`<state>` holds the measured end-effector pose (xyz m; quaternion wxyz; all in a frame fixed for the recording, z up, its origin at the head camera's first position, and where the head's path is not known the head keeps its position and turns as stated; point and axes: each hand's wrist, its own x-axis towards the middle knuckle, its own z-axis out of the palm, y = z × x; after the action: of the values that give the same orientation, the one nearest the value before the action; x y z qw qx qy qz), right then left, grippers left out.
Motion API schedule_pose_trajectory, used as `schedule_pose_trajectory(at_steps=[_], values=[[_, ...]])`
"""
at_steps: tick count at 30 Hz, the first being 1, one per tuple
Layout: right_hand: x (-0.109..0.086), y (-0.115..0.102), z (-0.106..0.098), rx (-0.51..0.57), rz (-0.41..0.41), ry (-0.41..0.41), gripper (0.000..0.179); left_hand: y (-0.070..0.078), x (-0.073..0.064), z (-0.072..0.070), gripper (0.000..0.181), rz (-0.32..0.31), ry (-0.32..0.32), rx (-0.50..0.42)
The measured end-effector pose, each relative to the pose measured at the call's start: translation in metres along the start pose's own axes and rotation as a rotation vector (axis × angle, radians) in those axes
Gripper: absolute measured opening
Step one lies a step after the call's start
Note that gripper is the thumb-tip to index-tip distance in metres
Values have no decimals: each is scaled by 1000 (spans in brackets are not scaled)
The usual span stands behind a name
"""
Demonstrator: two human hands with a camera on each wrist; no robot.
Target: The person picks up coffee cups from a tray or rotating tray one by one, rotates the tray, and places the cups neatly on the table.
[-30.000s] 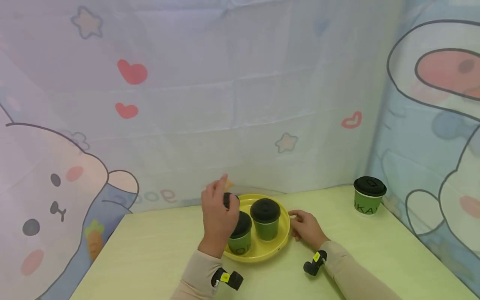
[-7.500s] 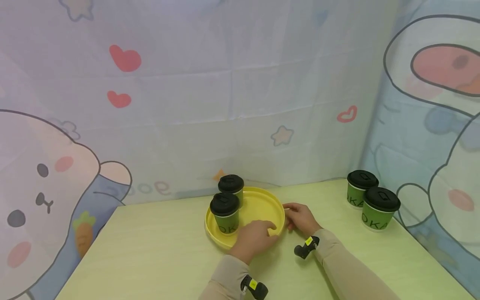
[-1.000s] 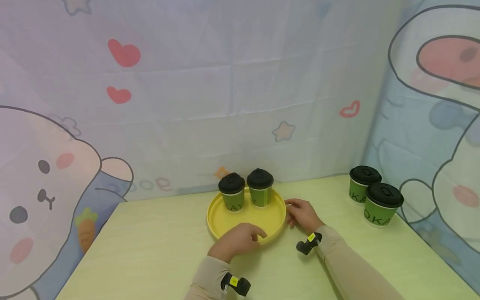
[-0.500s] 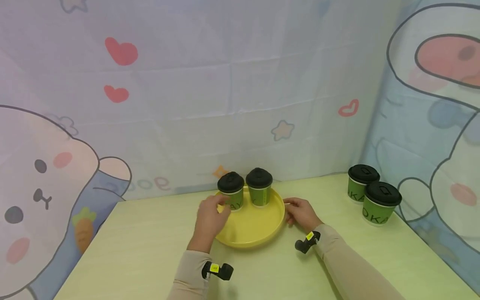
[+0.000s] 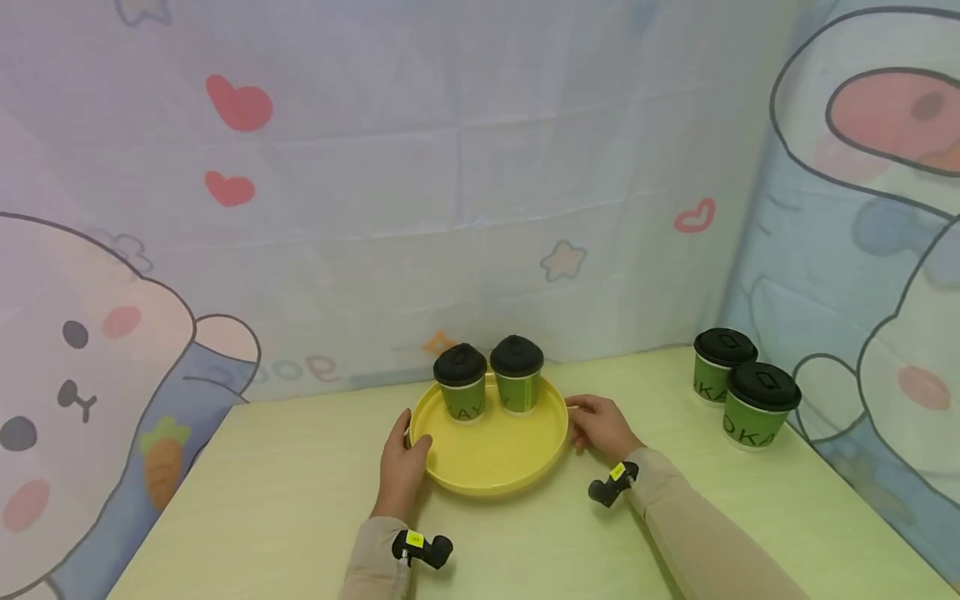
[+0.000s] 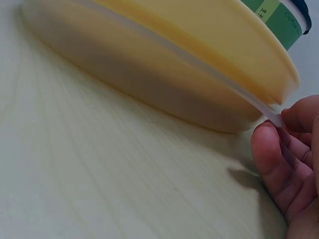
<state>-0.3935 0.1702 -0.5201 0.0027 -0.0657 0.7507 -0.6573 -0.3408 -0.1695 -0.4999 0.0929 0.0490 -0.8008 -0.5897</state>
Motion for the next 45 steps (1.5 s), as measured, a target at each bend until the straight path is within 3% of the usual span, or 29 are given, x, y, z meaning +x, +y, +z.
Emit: schedule_pose_trajectory(at_steps=[3, 6, 9, 11, 14, 16, 19, 23, 30, 38, 45], values=[[2, -6, 0, -31, 2, -20, 33, -3, 4, 2, 63, 7, 23, -55], [6, -15, -2, -68, 55, -49, 36, -6, 5, 3, 61, 9, 41, -79], [16, -29, -7, -183, 74, -37, 40, -10, 4, 4, 60, 5, 38, -90], [24, -45, -9, -308, 14, -14, 44, -12, 3, 4, 60, 4, 33, -90], [37, -75, -7, -465, -138, -8, 50, -13, 1, 2, 60, 1, 35, -78], [45, -98, 0, -539, -226, -53, 53, -12, 1, 0, 59, 6, 40, -66], [54, -126, 13, -628, -321, -182, 57, -10, 0, -4, 59, 8, 55, -52], [62, -149, 27, -803, -384, -340, 61, -7, 1, -3, 59, 13, 58, -53], [67, -160, 36, -1022, -357, -467, 62, -10, -1, 4, 58, 19, 64, -61], [66, -180, 26, -1125, -293, -439, 60, -11, 0, 7, 58, 45, 65, -60], [65, -216, -2, -1133, -216, -402, 54, -10, -1, 3, 59, 29, 56, -76]])
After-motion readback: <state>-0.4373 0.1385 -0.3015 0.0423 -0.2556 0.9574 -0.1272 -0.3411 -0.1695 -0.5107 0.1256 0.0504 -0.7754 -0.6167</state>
